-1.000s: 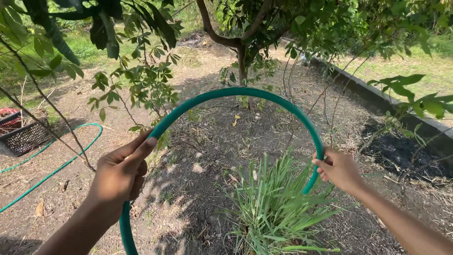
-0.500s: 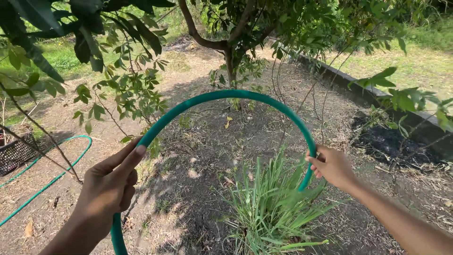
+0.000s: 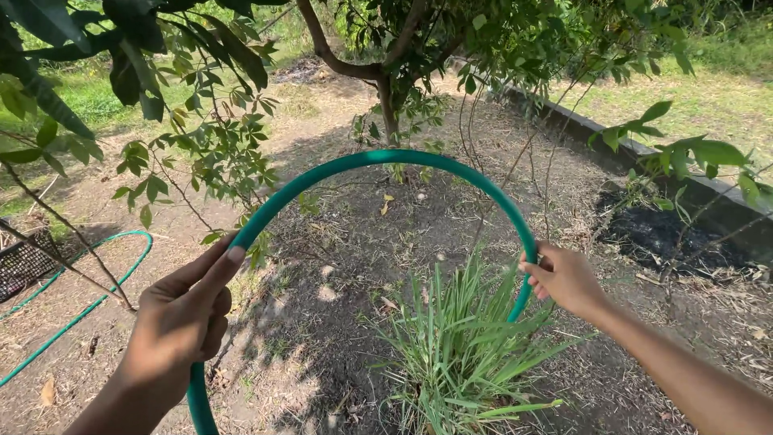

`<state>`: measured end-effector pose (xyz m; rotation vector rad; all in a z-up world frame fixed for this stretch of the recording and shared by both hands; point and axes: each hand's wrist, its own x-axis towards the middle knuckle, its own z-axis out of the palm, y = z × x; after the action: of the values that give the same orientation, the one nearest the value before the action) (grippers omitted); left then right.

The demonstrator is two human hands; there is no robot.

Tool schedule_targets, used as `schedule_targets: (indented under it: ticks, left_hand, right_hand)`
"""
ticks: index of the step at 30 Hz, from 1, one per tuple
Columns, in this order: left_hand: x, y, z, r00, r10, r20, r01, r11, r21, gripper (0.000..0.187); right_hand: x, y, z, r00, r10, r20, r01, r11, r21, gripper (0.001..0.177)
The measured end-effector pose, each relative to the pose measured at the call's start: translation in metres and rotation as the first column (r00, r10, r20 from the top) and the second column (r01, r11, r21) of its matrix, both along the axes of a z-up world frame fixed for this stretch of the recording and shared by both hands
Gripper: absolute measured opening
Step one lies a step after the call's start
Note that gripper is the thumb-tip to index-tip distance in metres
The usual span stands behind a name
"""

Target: Water several small trees and bushes in a garden using a green garden hose.

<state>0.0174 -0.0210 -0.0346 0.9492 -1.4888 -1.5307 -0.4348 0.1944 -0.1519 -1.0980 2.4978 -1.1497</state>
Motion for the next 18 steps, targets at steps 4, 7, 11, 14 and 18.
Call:
schedule_targets:
  ticks: [4, 7, 11, 14, 18]
  left_hand:
    - [0.000, 0.004, 0.004, 1.000, 0.019, 0.004, -0.020, 0.998, 0.052, 0.041]
    - [0.000, 0.003, 0.003, 1.000, -0.013, -0.010, 0.013, 0.999, 0.042, 0.042]
    - [0.000, 0.006, 0.007, 1.000, -0.006, 0.007, 0.006, 1.000, 0.018, 0.042]
    - [0.000, 0.006, 0.009, 1.000, -0.007, 0.010, 0.007, 1.000, 0.003, 0.043]
    - [-0.001, 0.009, 0.013, 0.999, 0.028, 0.029, -0.028, 1.000, -0.005, 0.042]
  right_hand:
    - [-0.001, 0.002, 0.001, 0.999, 0.022, 0.029, -0.021, 0.999, -0.045, 0.017]
    - [-0.004, 0.001, -0.001, 1.000, 0.017, 0.011, -0.016, 1.000, -0.023, 0.017]
    - [-0.007, -0.001, -0.005, 1.000, 0.015, 0.019, -0.014, 1.000, -0.025, 0.017]
    - [-0.009, -0.003, -0.008, 1.000, 0.020, 0.022, -0.019, 0.999, -0.026, 0.018]
    - [-0.006, -0.004, -0.005, 1.000, 0.016, 0.026, -0.016, 1.000, -0.010, 0.018]
